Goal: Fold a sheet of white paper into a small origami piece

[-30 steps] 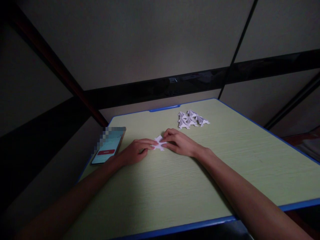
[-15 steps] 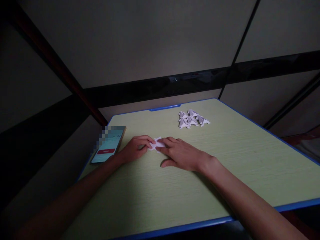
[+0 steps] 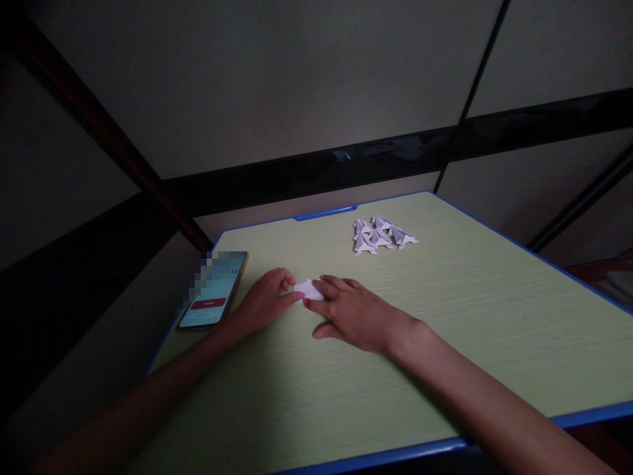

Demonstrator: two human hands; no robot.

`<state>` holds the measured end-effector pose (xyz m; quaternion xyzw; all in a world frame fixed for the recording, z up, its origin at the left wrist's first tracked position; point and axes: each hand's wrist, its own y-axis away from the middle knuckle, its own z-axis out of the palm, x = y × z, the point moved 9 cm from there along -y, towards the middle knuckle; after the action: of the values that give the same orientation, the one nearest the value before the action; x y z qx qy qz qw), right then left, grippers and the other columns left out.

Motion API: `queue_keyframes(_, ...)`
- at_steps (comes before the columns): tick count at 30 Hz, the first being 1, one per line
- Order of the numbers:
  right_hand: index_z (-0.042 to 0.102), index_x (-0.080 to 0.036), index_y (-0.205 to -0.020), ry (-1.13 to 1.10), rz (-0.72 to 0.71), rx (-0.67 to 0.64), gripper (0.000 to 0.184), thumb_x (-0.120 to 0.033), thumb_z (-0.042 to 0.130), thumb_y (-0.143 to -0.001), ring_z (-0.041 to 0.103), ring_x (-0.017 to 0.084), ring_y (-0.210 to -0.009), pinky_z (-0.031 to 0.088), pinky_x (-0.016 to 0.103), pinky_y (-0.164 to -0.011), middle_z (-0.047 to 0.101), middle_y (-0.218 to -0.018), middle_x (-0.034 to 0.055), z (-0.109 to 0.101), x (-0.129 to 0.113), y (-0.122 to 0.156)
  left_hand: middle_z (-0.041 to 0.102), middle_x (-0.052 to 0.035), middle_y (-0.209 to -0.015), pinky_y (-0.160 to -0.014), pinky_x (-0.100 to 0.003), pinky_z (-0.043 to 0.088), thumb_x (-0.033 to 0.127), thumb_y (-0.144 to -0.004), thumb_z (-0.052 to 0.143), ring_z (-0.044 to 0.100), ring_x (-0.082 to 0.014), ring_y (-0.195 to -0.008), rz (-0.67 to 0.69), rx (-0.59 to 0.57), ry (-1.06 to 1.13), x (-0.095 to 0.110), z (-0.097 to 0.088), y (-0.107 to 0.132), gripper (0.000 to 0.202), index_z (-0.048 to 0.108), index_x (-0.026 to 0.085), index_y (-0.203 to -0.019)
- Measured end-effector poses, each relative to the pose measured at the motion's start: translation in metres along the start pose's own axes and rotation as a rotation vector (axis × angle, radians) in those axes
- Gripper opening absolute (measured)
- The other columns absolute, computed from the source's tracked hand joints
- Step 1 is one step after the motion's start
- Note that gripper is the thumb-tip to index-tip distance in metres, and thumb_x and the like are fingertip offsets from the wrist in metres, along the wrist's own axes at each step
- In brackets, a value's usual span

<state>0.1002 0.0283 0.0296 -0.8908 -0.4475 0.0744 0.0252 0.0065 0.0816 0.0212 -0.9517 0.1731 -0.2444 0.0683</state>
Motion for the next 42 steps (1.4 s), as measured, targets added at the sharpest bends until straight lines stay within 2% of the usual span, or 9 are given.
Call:
queue_keyframes(6, 0.038, -0.024, -0.123, 0.050, -0.002, -0.016, 0.050, -0.046, 0.040, -0.078, 0.032, 0.030, -0.117, 0.035, 0.045, -0.088, 0.038, -0.128, 0.0120, 0.003, -0.001, 0.001, 0.050, 0.0015, -0.067, -0.059, -0.025, 0.037, 0.020, -0.061, 0.060, 0.046, -0.0120, -0.064, -0.067, 0.043, 0.112, -0.008, 0.002, -0.001, 0.016, 0.045, 0.016, -0.066)
queue_keyframes(11, 0.040, -0.022, -0.122, 0.073, -0.046, 0.014, 0.049, -0.046, 0.038, -0.079, 0.033, 0.029, -0.117, 0.036, 0.045, -0.087, 0.041, -0.126, 0.0118, 0.002, -0.002, 0.001, 0.048, 0.0040, -0.060, -0.055, -0.022, 0.036, 0.013, -0.061, 0.057, 0.045, -0.0094, -0.058, -0.095, 0.061, 0.276, -0.006, 0.004, -0.003, 0.009, 0.049, 0.015, -0.065)
queue_keyframes(16, 0.038, -0.027, -0.122, 0.098, -0.049, 0.056, 0.049, -0.049, 0.033, -0.079, 0.036, 0.029, -0.115, 0.038, 0.045, -0.084, 0.039, -0.127, 0.0108, 0.002, 0.000, 0.005, 0.048, 0.0036, -0.053, -0.050, -0.021, 0.034, 0.012, -0.062, 0.055, 0.043, -0.0079, -0.051, -0.092, 0.059, 0.383, -0.003, 0.005, -0.003, 0.006, 0.053, 0.013, -0.057)
queue_keyframes(22, 0.040, -0.030, -0.121, 0.119, -0.015, 0.115, 0.046, -0.049, 0.033, -0.079, 0.041, 0.027, -0.111, 0.038, 0.043, -0.083, 0.043, -0.124, 0.0092, 0.000, 0.002, 0.008, 0.047, 0.0028, -0.054, -0.049, -0.020, 0.031, 0.010, -0.063, 0.056, 0.043, -0.0078, -0.052, 0.018, 0.086, 0.316, 0.007, 0.000, -0.002, 0.016, 0.051, 0.013, -0.048)
queue_keyframes(34, 0.041, -0.029, -0.120, 0.120, 0.000, 0.123, 0.045, -0.048, 0.035, -0.080, 0.042, 0.026, -0.109, 0.038, 0.043, -0.083, 0.044, -0.122, 0.0099, -0.001, 0.000, 0.008, 0.044, 0.0021, -0.057, -0.052, -0.022, 0.032, 0.010, -0.068, 0.053, 0.043, -0.0099, -0.057, 0.169, 0.069, 0.186, 0.018, 0.001, 0.000, 0.020, 0.050, 0.014, -0.049)
queue_keyframes(42, 0.043, -0.028, -0.119, 0.096, 0.041, 0.114, 0.045, -0.049, 0.031, -0.080, 0.038, 0.028, -0.113, 0.036, 0.045, -0.085, 0.040, -0.125, 0.0133, 0.000, 0.004, 0.010, 0.046, -0.0007, -0.061, -0.059, -0.025, 0.035, 0.012, -0.074, 0.048, 0.044, -0.0132, -0.065, 0.291, 0.078, -0.009, 0.031, 0.000, 0.006, 0.021, 0.052, 0.015, -0.053)
